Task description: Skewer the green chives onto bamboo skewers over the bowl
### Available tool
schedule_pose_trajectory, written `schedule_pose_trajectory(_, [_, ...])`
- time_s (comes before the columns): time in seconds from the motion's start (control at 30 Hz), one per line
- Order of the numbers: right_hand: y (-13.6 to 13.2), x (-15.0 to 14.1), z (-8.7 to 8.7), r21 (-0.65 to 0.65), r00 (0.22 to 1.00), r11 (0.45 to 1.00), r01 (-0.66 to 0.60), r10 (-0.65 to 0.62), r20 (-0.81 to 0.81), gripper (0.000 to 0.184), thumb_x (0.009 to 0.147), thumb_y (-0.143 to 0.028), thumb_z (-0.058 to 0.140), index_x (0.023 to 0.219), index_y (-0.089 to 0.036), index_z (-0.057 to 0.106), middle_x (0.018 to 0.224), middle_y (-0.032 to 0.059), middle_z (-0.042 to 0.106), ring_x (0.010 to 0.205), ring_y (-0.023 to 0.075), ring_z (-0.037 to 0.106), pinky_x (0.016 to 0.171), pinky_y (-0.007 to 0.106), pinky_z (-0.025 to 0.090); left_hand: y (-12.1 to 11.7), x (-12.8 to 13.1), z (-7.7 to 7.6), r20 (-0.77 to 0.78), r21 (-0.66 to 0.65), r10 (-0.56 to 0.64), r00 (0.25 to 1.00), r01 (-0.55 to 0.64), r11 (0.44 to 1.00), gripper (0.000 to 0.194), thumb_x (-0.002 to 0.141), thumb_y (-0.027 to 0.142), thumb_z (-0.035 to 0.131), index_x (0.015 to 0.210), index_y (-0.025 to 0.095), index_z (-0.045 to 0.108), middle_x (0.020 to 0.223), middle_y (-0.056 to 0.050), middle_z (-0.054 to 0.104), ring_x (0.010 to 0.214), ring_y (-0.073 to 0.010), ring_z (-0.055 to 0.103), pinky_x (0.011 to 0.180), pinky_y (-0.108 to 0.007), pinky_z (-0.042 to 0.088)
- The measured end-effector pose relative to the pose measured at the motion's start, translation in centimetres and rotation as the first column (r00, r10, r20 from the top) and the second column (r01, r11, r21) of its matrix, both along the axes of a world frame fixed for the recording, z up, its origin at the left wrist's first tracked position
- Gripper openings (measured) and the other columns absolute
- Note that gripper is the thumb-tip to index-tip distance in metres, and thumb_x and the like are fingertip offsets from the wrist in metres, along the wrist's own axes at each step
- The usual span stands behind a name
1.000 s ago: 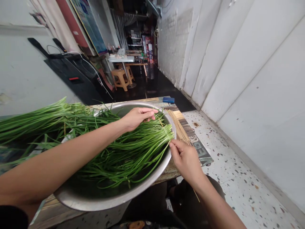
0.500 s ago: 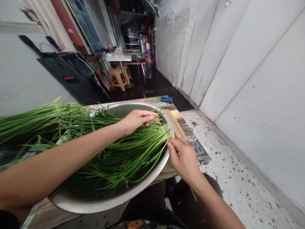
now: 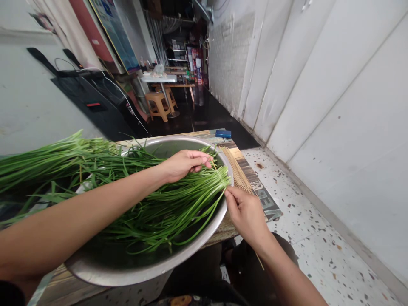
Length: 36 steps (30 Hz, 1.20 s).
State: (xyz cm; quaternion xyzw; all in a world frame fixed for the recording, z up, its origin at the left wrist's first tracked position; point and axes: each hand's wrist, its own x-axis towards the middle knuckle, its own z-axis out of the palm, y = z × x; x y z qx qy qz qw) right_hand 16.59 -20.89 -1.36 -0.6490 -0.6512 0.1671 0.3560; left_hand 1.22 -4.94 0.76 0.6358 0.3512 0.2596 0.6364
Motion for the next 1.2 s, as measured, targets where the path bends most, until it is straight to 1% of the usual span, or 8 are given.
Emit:
schedule_pose_trajectory(0.17, [-0.02, 0.01, -0.07, -0.002, 1.000, 1.000, 0.000, 0.000, 0.001, 0.032, 0.091, -0.033, 0.039, 0.066, -0.017, 0.049, 0.055, -0.0031, 0.039, 0.052, 0.0097, 0.039, 0.052, 0.022, 0.029, -0.03, 0.09, 0.02, 0.044, -0.094, -0.003, 0.999, 0.008, 0.996, 0.020, 0.075, 0.017, 0.059, 0.092, 0.009, 0.066, 0.079, -0.009, 0.066, 0.047, -0.0033, 0.037, 0.044, -0.021, 0.020])
schedule_pose_trajectory(0.3, [-0.08, 0.07, -0.15, -0.011, 1.000, 1.000, -0.007, 0.007, 0.007, 0.031, 0.092, -0.033, 0.038, 0.069, -0.017, 0.052, 0.056, -0.0027, 0.042, 0.053, 0.0097, 0.039, 0.053, 0.021, 0.030, 0.09, 0.14, -0.19, 0.071, -0.132, -0.003, 0.997, 0.012, 0.991, 0.020, 0.074, 0.018, 0.062, 0.091, 0.008, 0.066, 0.078, -0.009, 0.065, 0.047, -0.0028, 0.038, 0.043, -0.020, 0.019])
schedule_pose_trajectory(0.53, [0.06, 0.10, -0.21, -0.005, 1.000, 1.000, -0.004, 0.004, -0.003, 0.033, 0.091, -0.034, 0.038, 0.067, -0.017, 0.051, 0.055, -0.0025, 0.042, 0.052, 0.0098, 0.039, 0.053, 0.021, 0.031, 0.27, 0.08, -0.34, 0.077, -0.157, -0.010, 0.997, 0.022, 0.987, 0.022, 0.074, 0.018, 0.063, 0.093, 0.007, 0.065, 0.078, -0.008, 0.065, 0.045, -0.0019, 0.037, 0.043, -0.019, 0.018])
schedule_pose_trajectory(0.7, [0.02, 0.16, -0.26, -0.016, 1.000, 1.000, -0.001, 0.001, -0.009, 0.033, 0.091, -0.035, 0.038, 0.064, -0.017, 0.047, 0.057, -0.0018, 0.046, 0.052, 0.0098, 0.041, 0.053, 0.022, 0.031, 0.24, 0.05, -0.41, 0.078, -0.161, -0.014, 0.997, 0.027, 0.987, 0.021, 0.074, 0.018, 0.063, 0.092, 0.007, 0.065, 0.078, -0.008, 0.065, 0.045, -0.0019, 0.036, 0.043, -0.020, 0.018])
schedule_pose_trajectory(0.97, [0.04, 0.07, -0.14, -0.022, 1.000, 1.000, -0.002, 0.002, 0.011, 0.033, 0.091, -0.035, 0.037, 0.068, -0.017, 0.052, 0.057, -0.0019, 0.047, 0.052, 0.0101, 0.042, 0.053, 0.022, 0.031, 0.05, 0.14, -0.44, 0.077, -0.162, -0.005, 0.997, 0.017, 0.987, 0.023, 0.074, 0.018, 0.063, 0.095, 0.007, 0.065, 0.078, -0.008, 0.065, 0.045, -0.0019, 0.036, 0.044, -0.021, 0.018])
schedule_pose_trajectory(1.2, [-0.04, 0.12, -0.08, -0.027, 1.000, 1.000, 0.003, -0.002, 0.025, 0.034, 0.091, -0.035, 0.037, 0.066, -0.017, 0.050, 0.061, -0.0009, 0.052, 0.054, 0.0102, 0.045, 0.055, 0.021, 0.032, 0.21, 0.10, -0.56, 0.091, -0.174, 0.006, 0.996, 0.010, 0.985, 0.021, 0.075, 0.019, 0.062, 0.092, 0.009, 0.066, 0.078, -0.008, 0.064, 0.046, -0.0020, 0.036, 0.043, -0.019, 0.018])
